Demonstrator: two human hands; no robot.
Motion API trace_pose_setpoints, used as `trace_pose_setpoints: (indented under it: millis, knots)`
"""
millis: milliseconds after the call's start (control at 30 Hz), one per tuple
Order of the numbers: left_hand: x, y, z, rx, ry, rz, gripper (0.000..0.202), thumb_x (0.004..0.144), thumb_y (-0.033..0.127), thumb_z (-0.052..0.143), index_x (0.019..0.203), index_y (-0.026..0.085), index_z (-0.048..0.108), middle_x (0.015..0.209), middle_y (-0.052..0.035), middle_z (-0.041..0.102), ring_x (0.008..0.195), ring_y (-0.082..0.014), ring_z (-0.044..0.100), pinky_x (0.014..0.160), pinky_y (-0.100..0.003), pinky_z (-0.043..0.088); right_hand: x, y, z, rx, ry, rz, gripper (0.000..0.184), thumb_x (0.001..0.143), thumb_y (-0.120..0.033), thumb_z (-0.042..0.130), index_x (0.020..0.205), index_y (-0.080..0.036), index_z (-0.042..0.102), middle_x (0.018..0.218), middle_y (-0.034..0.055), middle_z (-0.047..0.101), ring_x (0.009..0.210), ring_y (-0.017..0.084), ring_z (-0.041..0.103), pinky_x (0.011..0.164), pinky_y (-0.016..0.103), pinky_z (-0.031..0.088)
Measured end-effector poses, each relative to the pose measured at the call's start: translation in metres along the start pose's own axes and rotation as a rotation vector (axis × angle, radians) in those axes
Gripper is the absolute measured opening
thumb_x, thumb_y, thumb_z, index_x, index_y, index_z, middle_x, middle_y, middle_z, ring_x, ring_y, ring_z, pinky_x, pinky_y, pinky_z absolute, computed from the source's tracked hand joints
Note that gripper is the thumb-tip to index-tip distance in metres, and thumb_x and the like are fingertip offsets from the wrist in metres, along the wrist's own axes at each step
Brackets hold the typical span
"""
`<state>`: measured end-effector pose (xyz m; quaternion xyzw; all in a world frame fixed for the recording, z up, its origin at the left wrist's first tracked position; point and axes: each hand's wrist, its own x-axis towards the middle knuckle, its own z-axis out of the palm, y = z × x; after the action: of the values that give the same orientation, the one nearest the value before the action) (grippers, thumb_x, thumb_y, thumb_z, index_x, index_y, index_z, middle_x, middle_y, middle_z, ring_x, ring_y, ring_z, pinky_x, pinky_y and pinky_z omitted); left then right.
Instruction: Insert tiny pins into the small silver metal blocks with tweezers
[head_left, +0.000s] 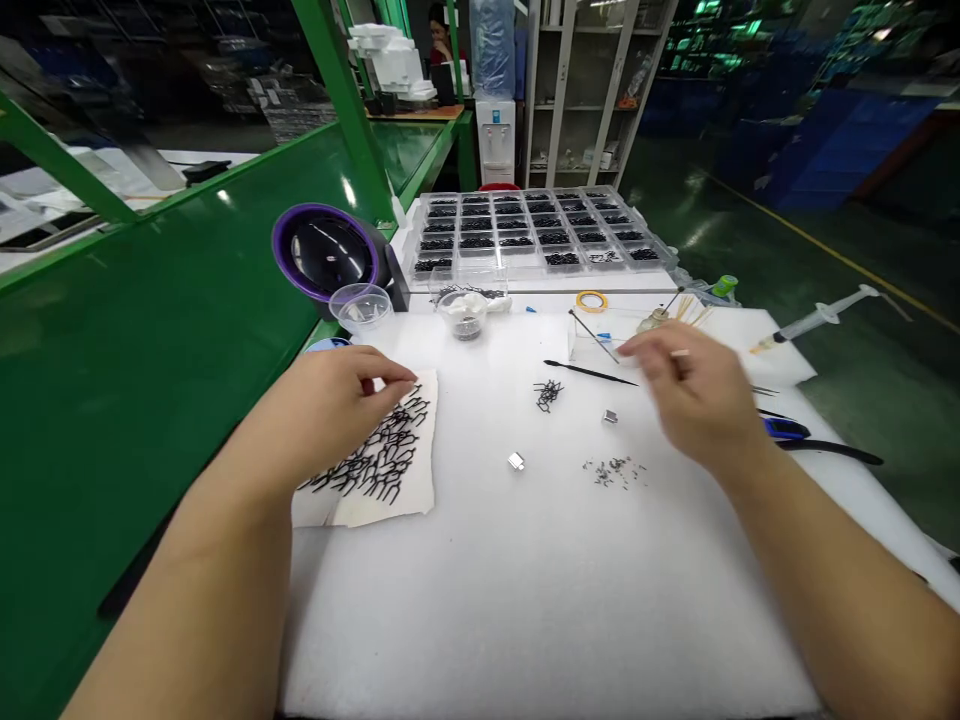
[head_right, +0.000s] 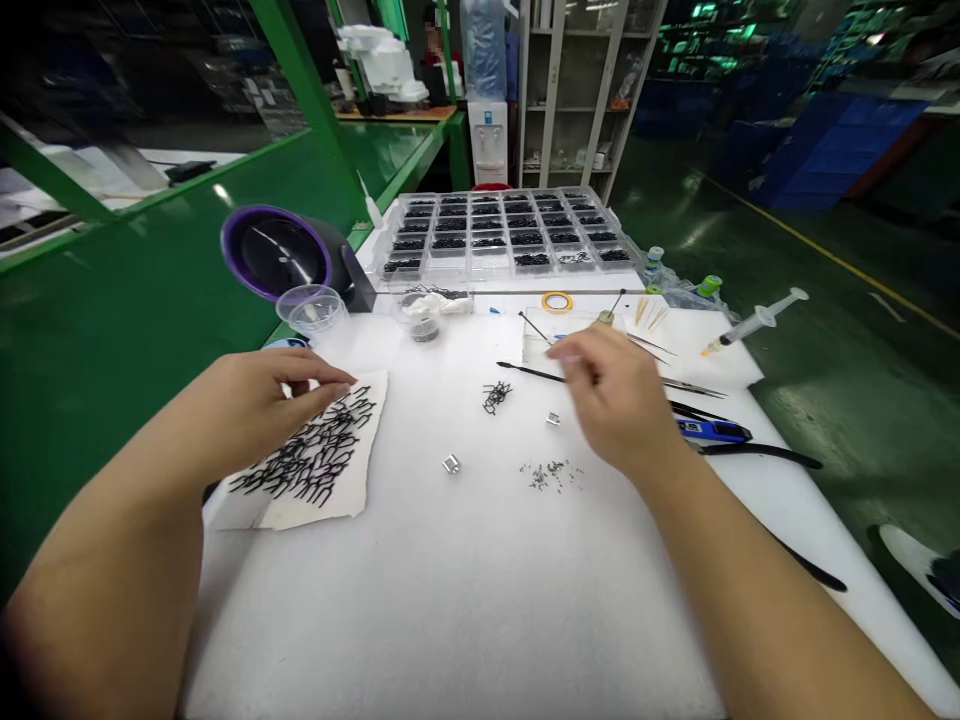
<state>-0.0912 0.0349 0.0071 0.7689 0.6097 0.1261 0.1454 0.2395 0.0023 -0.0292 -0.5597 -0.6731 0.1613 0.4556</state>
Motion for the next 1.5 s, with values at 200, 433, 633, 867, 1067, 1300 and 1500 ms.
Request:
trace_pose_setpoints:
  millis: [200,433,633,867,1067,1300,1500]
  knots:
    - [-0.017,0.053,0.041,-0.078,-0.240,0.496,0.036,0.086,0.032,0.065,0.122,0.026,0.071,0.121,-0.0055,0.066,0.104,-0.0241,0.064,0.090,-0.037,0.053,0.000,-0.004,0.026,-0.426,-0.352,-0.063,0.015,0.088,-0.019,0.062,0.082,-0.019,0.076,0.082,0.0031,0.064,0.074,0.017,0.060,0.069,0.031,0.044]
    - [-0.016,0.060,0.057,-0.033,-0.293,0.468,0.022,0.088,0.024,0.063,0.105,0.024,0.076,0.106,-0.0035,0.070,0.096,-0.0238,0.066,0.082,-0.037,0.053,-0.005,-0.021,0.049,-0.618,-0.434,-0.114,0.016,0.091,-0.022,0.059,0.095,-0.021,0.075,0.101,0.0040,0.068,0.083,0.019,0.065,0.065,0.031,0.042]
    - [-0.017,0.061,0.052,-0.108,-0.146,0.413,0.018,0.087,0.035,0.065,0.098,0.024,0.076,0.100,-0.0013,0.072,0.087,-0.0214,0.066,0.075,-0.035,0.052,-0.007,-0.027,0.058,-0.763,-0.455,-0.128,0.029,0.098,-0.019,0.045,0.090,-0.019,0.073,0.099,0.0066,0.068,0.084,0.021,0.065,0.059,0.033,0.038]
    - [-0.013,0.063,0.058,-0.209,0.161,0.332,0.015,0.088,0.026,0.063,0.088,0.021,0.077,0.088,-0.0013,0.073,0.077,-0.0180,0.064,0.067,-0.031,0.049,-0.005,-0.029,0.053,-0.801,-0.493,-0.133,0.025,0.095,-0.019,0.048,0.091,-0.021,0.073,0.097,0.0058,0.068,0.088,0.021,0.065,0.063,0.032,0.042]
    - [-0.013,0.066,0.052,-0.279,0.391,0.299,0.015,0.089,0.024,0.060,0.085,0.018,0.074,0.085,-0.0023,0.071,0.074,-0.0151,0.062,0.063,-0.028,0.048,-0.006,-0.029,0.060,-0.793,-0.515,-0.113,0.026,0.098,-0.018,0.046,0.092,-0.015,0.070,0.101,0.0106,0.067,0.085,0.021,0.064,0.067,0.033,0.047]
    - [-0.008,0.064,0.059,-0.293,0.358,0.311,0.018,0.091,0.026,0.059,0.090,0.018,0.075,0.090,-0.0043,0.073,0.075,-0.0158,0.064,0.061,-0.027,0.049,0.001,-0.026,0.057,-0.661,-0.504,-0.058,0.015,0.095,-0.025,0.059,0.094,-0.013,0.067,0.103,0.0072,0.067,0.086,0.018,0.063,0.078,0.035,0.052]
    - [-0.009,0.065,0.065,-0.289,0.143,0.465,0.027,0.091,0.030,0.061,0.114,0.024,0.073,0.099,-0.0023,0.078,0.075,-0.0158,0.069,0.062,-0.026,0.054,-0.007,-0.035,0.039,-0.297,-0.484,-0.108,0.008,0.082,-0.014,0.061,0.077,-0.017,0.065,0.085,0.0015,0.063,0.080,0.014,0.059,0.070,0.026,0.043]
